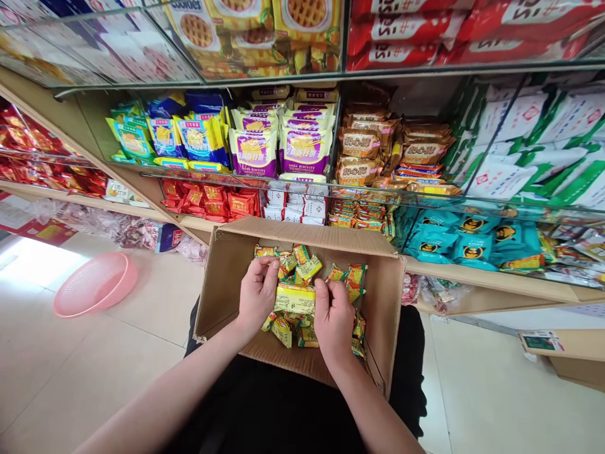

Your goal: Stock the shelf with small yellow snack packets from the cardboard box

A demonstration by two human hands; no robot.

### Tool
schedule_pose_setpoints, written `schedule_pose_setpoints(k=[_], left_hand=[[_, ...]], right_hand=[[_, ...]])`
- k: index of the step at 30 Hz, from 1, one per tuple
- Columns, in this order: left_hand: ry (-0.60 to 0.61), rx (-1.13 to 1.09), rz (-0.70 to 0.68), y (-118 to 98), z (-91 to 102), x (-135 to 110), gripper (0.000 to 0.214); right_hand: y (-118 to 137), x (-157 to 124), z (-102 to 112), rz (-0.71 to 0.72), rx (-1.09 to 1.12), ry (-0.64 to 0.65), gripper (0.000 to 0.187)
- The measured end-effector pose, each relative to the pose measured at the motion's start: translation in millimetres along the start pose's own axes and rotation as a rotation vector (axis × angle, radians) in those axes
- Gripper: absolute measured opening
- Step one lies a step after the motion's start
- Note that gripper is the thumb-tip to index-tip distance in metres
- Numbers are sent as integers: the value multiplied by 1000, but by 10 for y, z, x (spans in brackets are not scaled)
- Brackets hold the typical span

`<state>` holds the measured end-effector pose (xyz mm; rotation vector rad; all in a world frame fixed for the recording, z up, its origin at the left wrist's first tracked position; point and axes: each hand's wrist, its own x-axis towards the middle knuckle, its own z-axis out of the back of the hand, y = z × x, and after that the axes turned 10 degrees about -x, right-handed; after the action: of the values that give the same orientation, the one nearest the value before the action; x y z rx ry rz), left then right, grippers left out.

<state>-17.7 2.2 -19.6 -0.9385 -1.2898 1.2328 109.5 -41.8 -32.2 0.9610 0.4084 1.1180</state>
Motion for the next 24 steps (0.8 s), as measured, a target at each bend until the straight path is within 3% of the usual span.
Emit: schedule_pose_setpoints(k=[10,14,16,19,20,22,24], left_hand=[[57,-242,112,24,-23,80,27],[47,-266,314,48,30,9,29],[78,-407,594,-27,68,-73,35],[276,-716,1031,-195,83,-185,40],[311,-779,1085,-239,76,-208,38],[282,-827,1058,-285,56,-229,40],[224,-825,999,-280,50,-219,46]], right_hand=[[28,-68,-16,-40,210,-34,26],[8,-19,77,210,-8,-119,23],[-20,14,130,440,-130,-101,22],[-43,19,154,805,-253,61,26],[-40,1,148,886,-286,121,26],[-21,-58,139,980,-323,222,25],[2,-116,158,972,-267,305,23]])
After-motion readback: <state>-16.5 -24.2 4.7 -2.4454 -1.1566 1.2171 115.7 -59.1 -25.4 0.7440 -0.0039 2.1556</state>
